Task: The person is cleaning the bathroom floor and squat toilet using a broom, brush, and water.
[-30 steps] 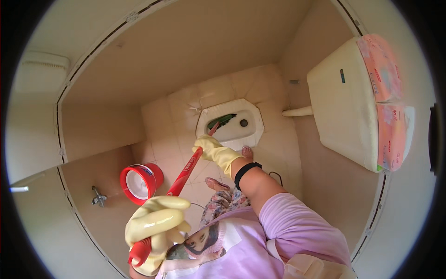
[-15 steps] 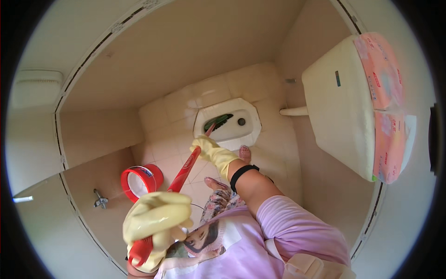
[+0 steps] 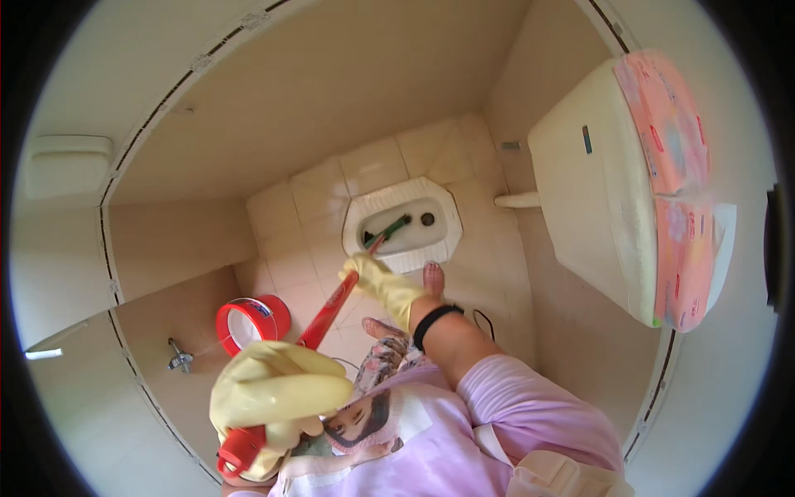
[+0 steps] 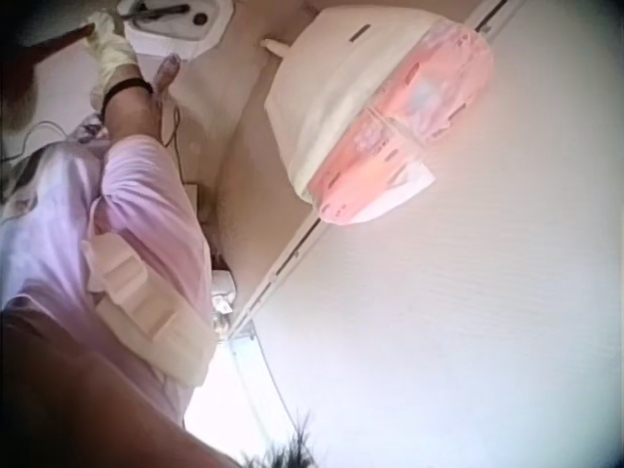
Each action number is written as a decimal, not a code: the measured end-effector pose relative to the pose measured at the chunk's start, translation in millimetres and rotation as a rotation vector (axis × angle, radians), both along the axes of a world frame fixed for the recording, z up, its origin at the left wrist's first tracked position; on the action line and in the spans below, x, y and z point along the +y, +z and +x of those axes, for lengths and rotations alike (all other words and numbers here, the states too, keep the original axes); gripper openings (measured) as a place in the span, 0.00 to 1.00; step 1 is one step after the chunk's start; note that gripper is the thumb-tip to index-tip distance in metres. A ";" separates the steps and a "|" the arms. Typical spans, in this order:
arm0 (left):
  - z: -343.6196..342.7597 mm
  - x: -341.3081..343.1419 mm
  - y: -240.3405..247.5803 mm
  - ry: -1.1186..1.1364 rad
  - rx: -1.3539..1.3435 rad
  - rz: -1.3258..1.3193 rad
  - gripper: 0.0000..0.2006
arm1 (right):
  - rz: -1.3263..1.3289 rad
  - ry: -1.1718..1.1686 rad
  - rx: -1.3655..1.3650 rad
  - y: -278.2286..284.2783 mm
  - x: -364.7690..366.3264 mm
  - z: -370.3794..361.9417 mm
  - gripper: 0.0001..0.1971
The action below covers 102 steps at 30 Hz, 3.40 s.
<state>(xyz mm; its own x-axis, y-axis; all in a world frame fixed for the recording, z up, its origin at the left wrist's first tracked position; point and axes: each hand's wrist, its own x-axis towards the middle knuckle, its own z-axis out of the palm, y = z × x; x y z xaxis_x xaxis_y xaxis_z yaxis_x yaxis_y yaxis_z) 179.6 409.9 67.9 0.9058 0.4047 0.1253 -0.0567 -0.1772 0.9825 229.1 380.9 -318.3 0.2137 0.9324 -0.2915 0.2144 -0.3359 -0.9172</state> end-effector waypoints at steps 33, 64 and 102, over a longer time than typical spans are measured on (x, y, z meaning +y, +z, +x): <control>-16.8 30.9 21.4 -0.318 -0.005 0.181 0.10 | -0.061 -0.057 -0.091 39.4 25.4 -42.5 0.11; -45.8 39.9 -15.2 0.912 0.007 0.062 0.17 | -0.348 0.635 -0.176 38.9 50.0 30.6 0.11; -15.9 30.6 6.4 0.121 0.005 0.125 0.10 | -0.018 0.082 -0.154 19.0 4.2 -30.6 0.08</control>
<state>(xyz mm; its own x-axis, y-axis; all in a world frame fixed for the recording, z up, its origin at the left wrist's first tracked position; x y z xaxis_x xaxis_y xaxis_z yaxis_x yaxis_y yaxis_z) 163.8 440.5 74.2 0.8521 0.4926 0.1768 -0.0225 -0.3031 0.9527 198.5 385.1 -299.4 0.1805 0.9435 -0.2778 0.3790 -0.3273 -0.8656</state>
